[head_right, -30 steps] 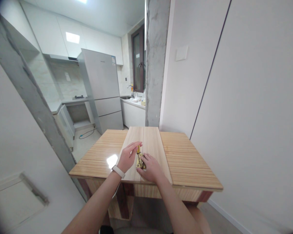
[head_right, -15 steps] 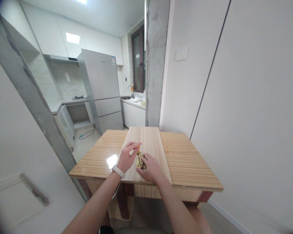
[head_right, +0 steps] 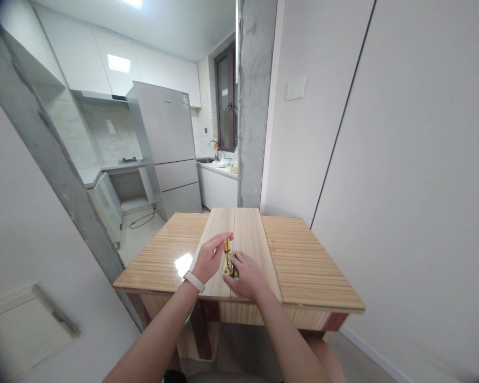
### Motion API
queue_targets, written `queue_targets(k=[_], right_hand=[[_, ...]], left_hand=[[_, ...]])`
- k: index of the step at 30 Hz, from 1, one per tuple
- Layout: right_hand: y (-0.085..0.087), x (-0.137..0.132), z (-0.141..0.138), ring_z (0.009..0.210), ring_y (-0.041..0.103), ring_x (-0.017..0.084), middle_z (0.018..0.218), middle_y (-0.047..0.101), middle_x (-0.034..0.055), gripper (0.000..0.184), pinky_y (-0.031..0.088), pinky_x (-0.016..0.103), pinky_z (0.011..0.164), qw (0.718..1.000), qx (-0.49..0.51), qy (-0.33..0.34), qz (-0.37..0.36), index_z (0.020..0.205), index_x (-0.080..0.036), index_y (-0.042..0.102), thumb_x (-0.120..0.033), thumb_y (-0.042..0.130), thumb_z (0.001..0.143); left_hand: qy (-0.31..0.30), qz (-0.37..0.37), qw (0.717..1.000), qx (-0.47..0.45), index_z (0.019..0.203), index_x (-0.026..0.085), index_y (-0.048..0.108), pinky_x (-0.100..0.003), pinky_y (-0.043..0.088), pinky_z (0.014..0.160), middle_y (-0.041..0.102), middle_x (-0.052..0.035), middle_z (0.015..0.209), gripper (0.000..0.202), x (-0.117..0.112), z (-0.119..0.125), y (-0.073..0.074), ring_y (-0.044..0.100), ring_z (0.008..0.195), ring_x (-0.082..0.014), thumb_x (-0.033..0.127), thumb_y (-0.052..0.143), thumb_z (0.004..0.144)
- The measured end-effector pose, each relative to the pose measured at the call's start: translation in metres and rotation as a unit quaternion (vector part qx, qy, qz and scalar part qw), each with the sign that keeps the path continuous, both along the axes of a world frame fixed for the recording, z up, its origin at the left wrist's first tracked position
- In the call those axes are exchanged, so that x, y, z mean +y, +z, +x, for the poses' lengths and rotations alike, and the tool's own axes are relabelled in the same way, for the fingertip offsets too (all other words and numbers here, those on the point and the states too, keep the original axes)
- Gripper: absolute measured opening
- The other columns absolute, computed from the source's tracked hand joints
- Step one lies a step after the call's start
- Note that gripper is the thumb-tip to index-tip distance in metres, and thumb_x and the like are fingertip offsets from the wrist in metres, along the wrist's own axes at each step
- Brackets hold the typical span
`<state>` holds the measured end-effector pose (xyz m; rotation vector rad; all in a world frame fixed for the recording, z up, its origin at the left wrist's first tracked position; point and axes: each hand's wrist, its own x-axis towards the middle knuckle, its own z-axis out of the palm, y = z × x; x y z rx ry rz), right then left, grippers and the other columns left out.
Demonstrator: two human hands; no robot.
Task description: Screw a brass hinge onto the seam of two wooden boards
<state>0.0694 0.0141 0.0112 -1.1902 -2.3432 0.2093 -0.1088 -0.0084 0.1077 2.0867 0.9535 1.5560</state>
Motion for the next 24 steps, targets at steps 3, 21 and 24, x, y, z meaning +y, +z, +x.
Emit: queue_targets(k=[3, 21, 24], right_hand=[[0.0000, -0.0003, -0.0003, 0.144, 0.038, 0.030, 0.156, 0.043, 0.0103, 0.068, 0.030, 0.048, 0.120, 1.000, -0.004, -0.004, -0.006, 0.146, -0.025, 0.053, -0.055, 0.064, 0.085], [-0.0015, 0.0007, -0.0002, 0.145, 0.037, 0.030, 0.158, 0.042, 0.0082, 0.069, 0.030, 0.048, 0.120, 1.000, -0.008, -0.009, -0.009, 0.147, -0.027, 0.051, -0.056, 0.063, 0.086], [-0.0003, 0.0005, -0.0002, 0.145, 0.038, 0.030, 0.157, 0.043, 0.0090, 0.070, 0.030, 0.048, 0.120, 1.000, -0.008, -0.006, -0.011, 0.147, -0.026, 0.051, -0.055, 0.064, 0.085]], left_hand=[[0.010, 0.005, 1.000, 0.000, 0.126, 0.023, 0.067, -0.037, 0.052, 0.101, 0.071, -0.0083, 0.120, 0.032, -0.0004, -0.0008, 0.0007, 0.065, 0.112, -0.0197, 0.024, 0.043, 0.104], [0.034, 0.014, 0.999, -0.009, 0.125, 0.025, 0.068, -0.039, 0.051, 0.106, 0.067, -0.0079, 0.127, 0.031, 0.0006, -0.0030, -0.0032, 0.062, 0.120, -0.0209, 0.026, 0.046, 0.104], [0.021, 0.004, 1.000, -0.013, 0.129, 0.027, 0.066, -0.043, 0.046, 0.113, 0.064, -0.0063, 0.137, 0.034, 0.0008, -0.0015, -0.0046, 0.058, 0.129, -0.0208, 0.026, 0.043, 0.105]])
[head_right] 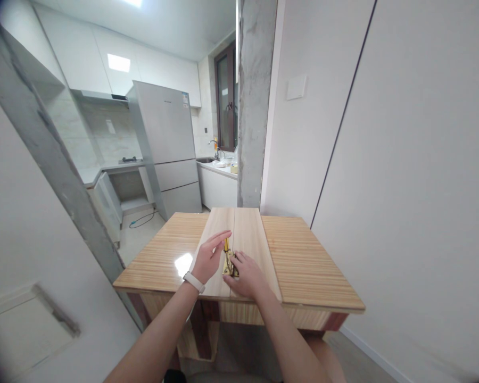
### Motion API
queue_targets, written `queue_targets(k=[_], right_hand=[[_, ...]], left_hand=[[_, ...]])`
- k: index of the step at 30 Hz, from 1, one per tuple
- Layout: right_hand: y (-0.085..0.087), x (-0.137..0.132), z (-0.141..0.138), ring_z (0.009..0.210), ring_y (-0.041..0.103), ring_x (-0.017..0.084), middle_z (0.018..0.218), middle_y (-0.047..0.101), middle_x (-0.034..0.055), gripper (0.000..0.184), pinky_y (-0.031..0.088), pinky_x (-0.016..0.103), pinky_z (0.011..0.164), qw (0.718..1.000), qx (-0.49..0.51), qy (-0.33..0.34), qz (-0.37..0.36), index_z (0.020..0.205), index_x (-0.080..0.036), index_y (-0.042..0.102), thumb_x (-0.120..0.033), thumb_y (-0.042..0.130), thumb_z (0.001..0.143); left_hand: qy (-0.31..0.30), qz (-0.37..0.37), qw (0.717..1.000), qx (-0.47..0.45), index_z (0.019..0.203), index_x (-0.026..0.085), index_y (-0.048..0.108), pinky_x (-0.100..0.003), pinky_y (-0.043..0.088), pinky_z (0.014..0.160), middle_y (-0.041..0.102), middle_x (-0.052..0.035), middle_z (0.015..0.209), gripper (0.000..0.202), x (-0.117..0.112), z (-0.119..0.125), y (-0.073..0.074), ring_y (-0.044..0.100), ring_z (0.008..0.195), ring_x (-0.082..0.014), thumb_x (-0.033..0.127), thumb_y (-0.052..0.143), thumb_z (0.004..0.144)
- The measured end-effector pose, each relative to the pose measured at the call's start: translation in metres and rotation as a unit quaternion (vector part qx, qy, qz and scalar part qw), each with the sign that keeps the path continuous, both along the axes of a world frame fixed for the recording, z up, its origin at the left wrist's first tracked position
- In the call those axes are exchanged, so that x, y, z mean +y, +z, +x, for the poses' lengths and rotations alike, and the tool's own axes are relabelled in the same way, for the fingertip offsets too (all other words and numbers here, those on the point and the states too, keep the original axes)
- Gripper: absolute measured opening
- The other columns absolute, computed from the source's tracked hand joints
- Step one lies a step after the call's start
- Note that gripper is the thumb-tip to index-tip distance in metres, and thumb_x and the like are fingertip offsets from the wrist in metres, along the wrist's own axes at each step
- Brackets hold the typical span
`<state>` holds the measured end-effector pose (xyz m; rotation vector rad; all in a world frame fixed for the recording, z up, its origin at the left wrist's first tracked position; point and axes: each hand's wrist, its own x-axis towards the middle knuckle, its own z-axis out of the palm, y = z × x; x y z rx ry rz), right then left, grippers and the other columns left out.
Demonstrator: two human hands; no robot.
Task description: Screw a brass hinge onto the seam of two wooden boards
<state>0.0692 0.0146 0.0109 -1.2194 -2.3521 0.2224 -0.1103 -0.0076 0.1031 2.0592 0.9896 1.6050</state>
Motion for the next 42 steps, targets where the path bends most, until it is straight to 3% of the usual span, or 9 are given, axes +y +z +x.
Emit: queue_targets(k=[12, 19, 28, 42], right_hand=[[-0.0008, 0.0000, 0.0004, 0.145, 0.037, 0.030, 0.157, 0.042, 0.0100, 0.070, 0.029, 0.048, 0.120, 1.000, -0.002, -0.003, -0.005, 0.147, -0.024, 0.052, -0.055, 0.064, 0.085], [-0.0002, -0.0009, 0.0004, 0.145, 0.037, 0.030, 0.157, 0.043, 0.0103, 0.070, 0.029, 0.047, 0.121, 1.000, -0.009, -0.005, 0.005, 0.147, -0.024, 0.051, -0.057, 0.062, 0.086], [-0.0022, 0.0006, 0.0013, 0.146, 0.036, 0.031, 0.157, 0.042, 0.0097, 0.070, 0.029, 0.049, 0.121, 1.000, -0.001, -0.002, 0.000, 0.148, -0.025, 0.051, -0.057, 0.062, 0.086], [-0.0020, 0.0001, 0.0014, 0.145, 0.037, 0.030, 0.157, 0.042, 0.0100, 0.070, 0.028, 0.047, 0.121, 1.000, -0.001, -0.001, -0.001, 0.147, -0.024, 0.051, -0.056, 0.063, 0.086]], left_hand=[[0.006, -0.004, 1.000, -0.001, 0.122, 0.023, 0.069, -0.037, 0.053, 0.102, 0.073, -0.0071, 0.118, 0.030, 0.0023, -0.0027, -0.0009, 0.067, 0.113, -0.0198, 0.026, 0.045, 0.104], [0.045, 0.019, 0.999, 0.011, 0.117, 0.025, 0.074, -0.035, 0.055, 0.094, 0.073, -0.0070, 0.111, 0.025, 0.0020, -0.0028, 0.0033, 0.068, 0.104, -0.0198, 0.026, 0.055, 0.100], [0.007, 0.007, 1.000, 0.007, 0.127, 0.026, 0.068, -0.039, 0.048, 0.111, 0.066, -0.0055, 0.134, 0.033, 0.0024, -0.0019, 0.0012, 0.060, 0.126, -0.0201, 0.023, 0.046, 0.103], [0.034, 0.017, 0.999, 0.015, 0.117, 0.026, 0.073, -0.035, 0.054, 0.098, 0.073, -0.0060, 0.115, 0.026, 0.0019, -0.0035, 0.0043, 0.068, 0.108, -0.0196, 0.023, 0.053, 0.101]])
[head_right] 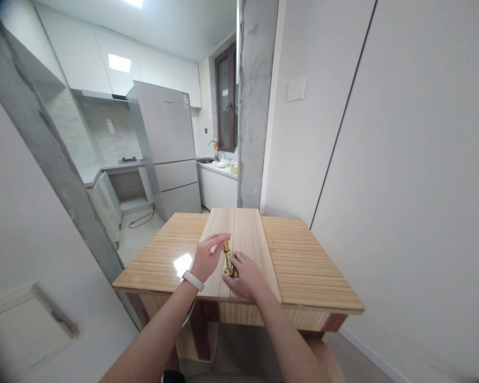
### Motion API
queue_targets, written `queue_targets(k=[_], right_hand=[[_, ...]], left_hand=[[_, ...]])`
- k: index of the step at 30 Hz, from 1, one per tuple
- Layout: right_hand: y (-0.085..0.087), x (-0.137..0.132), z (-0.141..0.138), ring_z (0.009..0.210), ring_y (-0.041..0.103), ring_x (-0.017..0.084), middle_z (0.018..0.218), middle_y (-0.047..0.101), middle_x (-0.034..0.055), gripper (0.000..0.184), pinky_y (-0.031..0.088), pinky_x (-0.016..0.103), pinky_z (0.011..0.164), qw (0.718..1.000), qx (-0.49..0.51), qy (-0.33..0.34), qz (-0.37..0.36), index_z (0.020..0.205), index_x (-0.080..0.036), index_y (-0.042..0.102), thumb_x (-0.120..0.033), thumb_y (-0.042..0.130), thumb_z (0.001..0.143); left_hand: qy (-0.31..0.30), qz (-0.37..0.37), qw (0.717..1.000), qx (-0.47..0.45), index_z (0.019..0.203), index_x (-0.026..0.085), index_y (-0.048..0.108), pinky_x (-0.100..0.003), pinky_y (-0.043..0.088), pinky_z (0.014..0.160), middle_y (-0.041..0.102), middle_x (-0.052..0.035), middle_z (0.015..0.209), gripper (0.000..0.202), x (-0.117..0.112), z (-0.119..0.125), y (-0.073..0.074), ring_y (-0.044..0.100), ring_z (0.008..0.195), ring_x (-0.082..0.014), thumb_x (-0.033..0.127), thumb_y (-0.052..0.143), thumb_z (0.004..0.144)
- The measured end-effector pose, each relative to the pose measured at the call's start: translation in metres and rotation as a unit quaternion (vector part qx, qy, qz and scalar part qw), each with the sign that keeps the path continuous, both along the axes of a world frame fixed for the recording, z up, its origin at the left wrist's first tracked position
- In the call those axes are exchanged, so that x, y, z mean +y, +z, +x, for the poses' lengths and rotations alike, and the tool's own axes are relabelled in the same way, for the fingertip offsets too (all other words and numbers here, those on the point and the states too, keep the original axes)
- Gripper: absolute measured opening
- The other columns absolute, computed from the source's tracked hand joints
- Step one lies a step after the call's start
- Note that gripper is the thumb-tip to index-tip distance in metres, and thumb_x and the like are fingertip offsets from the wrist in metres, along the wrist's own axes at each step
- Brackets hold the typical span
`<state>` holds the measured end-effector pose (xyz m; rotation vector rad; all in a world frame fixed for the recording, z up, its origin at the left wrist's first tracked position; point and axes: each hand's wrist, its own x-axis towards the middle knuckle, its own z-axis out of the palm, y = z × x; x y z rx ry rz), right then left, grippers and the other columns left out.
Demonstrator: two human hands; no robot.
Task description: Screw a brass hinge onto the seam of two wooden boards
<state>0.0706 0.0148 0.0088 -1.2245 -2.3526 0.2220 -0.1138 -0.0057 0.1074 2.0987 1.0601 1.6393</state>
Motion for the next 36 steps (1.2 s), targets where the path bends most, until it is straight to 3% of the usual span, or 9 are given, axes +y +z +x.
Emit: queue_targets(k=[4, 11, 20, 27, 36], right_hand=[[-0.0006, 0.0006, -0.0002, 0.145, 0.037, 0.030, 0.157, 0.042, 0.0091, 0.070, 0.028, 0.047, 0.121, 1.000, -0.002, -0.003, -0.001, 0.147, -0.025, 0.052, -0.057, 0.062, 0.086], [-0.0010, 0.0012, -0.0004, 0.145, 0.037, 0.029, 0.157, 0.042, 0.0093, 0.069, 0.029, 0.047, 0.121, 1.000, -0.004, -0.001, 0.003, 0.146, -0.025, 0.052, -0.058, 0.061, 0.086], [0.0008, -0.0003, 0.0003, 0.146, 0.036, 0.030, 0.158, 0.041, 0.0086, 0.070, 0.028, 0.047, 0.121, 1.000, -0.002, -0.001, -0.006, 0.148, -0.025, 0.051, -0.058, 0.061, 0.087], [0.0035, -0.0014, -0.0003, 0.146, 0.035, 0.030, 0.158, 0.042, 0.0087, 0.070, 0.028, 0.048, 0.121, 1.000, 0.003, 0.002, -0.012, 0.148, -0.026, 0.050, -0.054, 0.063, 0.085], [0.0021, -0.0005, -0.0007, 0.145, 0.036, 0.030, 0.158, 0.042, 0.0097, 0.072, 0.028, 0.047, 0.121, 1.000, -0.004, -0.002, -0.015, 0.148, -0.024, 0.050, -0.057, 0.063, 0.085]], left_hand=[[0.011, 0.004, 1.000, 0.003, 0.118, 0.025, 0.073, -0.035, 0.055, 0.093, 0.072, -0.0069, 0.108, 0.025, -0.0010, 0.0003, 0.0018, 0.068, 0.101, -0.0193, 0.025, 0.056, 0.100], [-0.011, 0.000, 1.000, -0.007, 0.126, 0.026, 0.069, -0.039, 0.050, 0.108, 0.068, -0.0058, 0.130, 0.031, 0.0001, 0.0015, -0.0023, 0.062, 0.123, -0.0202, 0.024, 0.048, 0.103], [-0.023, -0.009, 0.999, -0.024, 0.125, 0.025, 0.068, -0.043, 0.047, 0.113, 0.063, -0.0058, 0.138, 0.031, 0.0003, 0.0013, -0.0028, 0.058, 0.130, -0.0205, 0.025, 0.045, 0.104], [-0.010, -0.022, 0.999, -0.020, 0.121, 0.024, 0.069, -0.040, 0.053, 0.104, 0.072, -0.0068, 0.121, 0.030, -0.0018, 0.0004, -0.0017, 0.066, 0.117, -0.0209, 0.027, 0.045, 0.104], [-0.007, -0.021, 0.999, -0.030, 0.114, 0.022, 0.071, -0.036, 0.052, 0.099, 0.073, -0.0068, 0.114, 0.027, -0.0018, -0.0002, -0.0011, 0.067, 0.110, -0.0199, 0.025, 0.047, 0.103]])
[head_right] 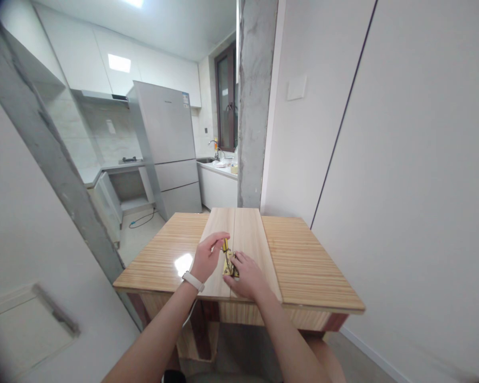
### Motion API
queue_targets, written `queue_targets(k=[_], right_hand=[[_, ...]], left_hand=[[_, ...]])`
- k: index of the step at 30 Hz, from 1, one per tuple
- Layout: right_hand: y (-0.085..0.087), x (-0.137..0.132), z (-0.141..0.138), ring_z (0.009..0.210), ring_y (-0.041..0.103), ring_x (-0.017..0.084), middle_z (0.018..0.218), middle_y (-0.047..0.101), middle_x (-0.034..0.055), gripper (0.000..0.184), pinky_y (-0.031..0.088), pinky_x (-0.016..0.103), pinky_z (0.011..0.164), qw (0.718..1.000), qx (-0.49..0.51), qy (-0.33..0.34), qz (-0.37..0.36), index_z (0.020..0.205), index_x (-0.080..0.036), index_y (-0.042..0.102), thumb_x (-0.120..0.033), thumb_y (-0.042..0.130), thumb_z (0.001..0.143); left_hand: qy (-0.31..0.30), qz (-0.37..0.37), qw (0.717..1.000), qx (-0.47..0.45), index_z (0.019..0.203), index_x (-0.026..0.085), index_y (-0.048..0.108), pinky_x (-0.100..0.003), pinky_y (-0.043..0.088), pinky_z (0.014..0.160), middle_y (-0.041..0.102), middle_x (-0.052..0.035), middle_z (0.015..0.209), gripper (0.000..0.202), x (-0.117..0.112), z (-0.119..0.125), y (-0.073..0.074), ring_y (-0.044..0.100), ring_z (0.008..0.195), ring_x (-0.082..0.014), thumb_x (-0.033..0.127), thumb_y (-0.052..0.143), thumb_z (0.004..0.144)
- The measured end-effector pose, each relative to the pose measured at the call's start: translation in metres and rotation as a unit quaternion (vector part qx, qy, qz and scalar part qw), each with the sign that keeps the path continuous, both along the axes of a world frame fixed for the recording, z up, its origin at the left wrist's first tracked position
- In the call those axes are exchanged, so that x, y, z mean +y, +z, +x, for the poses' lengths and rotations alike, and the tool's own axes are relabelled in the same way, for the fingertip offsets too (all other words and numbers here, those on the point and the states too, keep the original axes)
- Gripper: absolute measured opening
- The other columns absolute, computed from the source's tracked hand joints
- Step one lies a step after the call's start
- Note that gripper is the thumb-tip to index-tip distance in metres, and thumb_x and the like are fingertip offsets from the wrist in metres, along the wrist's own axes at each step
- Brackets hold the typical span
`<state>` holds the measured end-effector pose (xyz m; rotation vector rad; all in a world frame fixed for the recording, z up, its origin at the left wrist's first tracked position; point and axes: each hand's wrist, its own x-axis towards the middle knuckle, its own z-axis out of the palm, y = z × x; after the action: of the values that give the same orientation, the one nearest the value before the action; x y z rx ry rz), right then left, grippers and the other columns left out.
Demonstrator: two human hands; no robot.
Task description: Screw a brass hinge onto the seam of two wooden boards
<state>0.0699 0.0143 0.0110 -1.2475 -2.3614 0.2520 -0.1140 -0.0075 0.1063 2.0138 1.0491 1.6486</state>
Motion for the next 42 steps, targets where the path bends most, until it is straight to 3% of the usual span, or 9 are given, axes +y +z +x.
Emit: queue_targets(k=[6, 14, 23, 37, 42], right_hand=[[-0.0018, 0.0007, -0.0004, 0.145, 0.036, 0.030, 0.158, 0.042, 0.0088, 0.070, 0.027, 0.048, 0.121, 1.000, 0.003, -0.003, 0.009, 0.147, -0.026, 0.051, -0.056, 0.063, 0.085], [0.0001, 0.0000, -0.0003, 0.145, 0.036, 0.030, 0.157, 0.043, 0.0088, 0.067, 0.027, 0.048, 0.121, 1.000, 0.008, 0.005, 0.012, 0.145, -0.026, 0.053, -0.056, 0.062, 0.086], [-0.0027, 0.0015, 0.0002, 0.146, 0.036, 0.030, 0.158, 0.042, 0.0087, 0.070, 0.028, 0.048, 0.121, 1.000, 0.002, 0.001, 0.009, 0.147, -0.026, 0.051, -0.057, 0.062, 0.086], [-0.0009, -0.0007, -0.0011, 0.145, 0.037, 0.030, 0.157, 0.043, 0.0084, 0.069, 0.028, 0.048, 0.121, 1.000, 0.005, -0.005, 0.012, 0.146, -0.026, 0.052, -0.056, 0.063, 0.085], [0.0010, -0.0012, -0.0011, 0.145, 0.036, 0.030, 0.157, 0.042, 0.0087, 0.068, 0.028, 0.048, 0.121, 1.000, 0.001, -0.003, 0.011, 0.145, -0.025, 0.053, -0.056, 0.062, 0.086]], left_hand=[[0.025, 0.030, 0.999, 0.006, 0.110, 0.023, 0.074, -0.035, 0.055, 0.092, 0.071, -0.0074, 0.105, 0.021, -0.0015, 0.0012, 0.0028, 0.067, 0.102, -0.0197, 0.025, 0.057, 0.099], [-0.020, 0.015, 1.000, 0.001, 0.123, 0.026, 0.070, -0.044, 0.049, 0.111, 0.066, -0.0064, 0.133, 0.030, -0.0012, 0.0037, -0.0009, 0.061, 0.126, -0.0217, 0.026, 0.048, 0.103], [0.002, 0.016, 1.000, -0.002, 0.116, 0.024, 0.072, -0.040, 0.054, 0.102, 0.074, -0.0067, 0.117, 0.026, 0.0006, 0.0021, -0.0026, 0.067, 0.113, -0.0209, 0.027, 0.051, 0.102], [0.018, 0.027, 0.999, 0.007, 0.118, 0.025, 0.074, -0.034, 0.055, 0.090, 0.069, -0.0073, 0.106, 0.026, -0.0013, 0.0025, 0.0017, 0.066, 0.100, -0.0192, 0.026, 0.056, 0.100], [-0.011, 0.015, 1.000, 0.015, 0.124, 0.027, 0.071, -0.037, 0.052, 0.102, 0.067, -0.0076, 0.123, 0.030, -0.0016, 0.0042, 0.0009, 0.063, 0.115, -0.0201, 0.026, 0.049, 0.103]])
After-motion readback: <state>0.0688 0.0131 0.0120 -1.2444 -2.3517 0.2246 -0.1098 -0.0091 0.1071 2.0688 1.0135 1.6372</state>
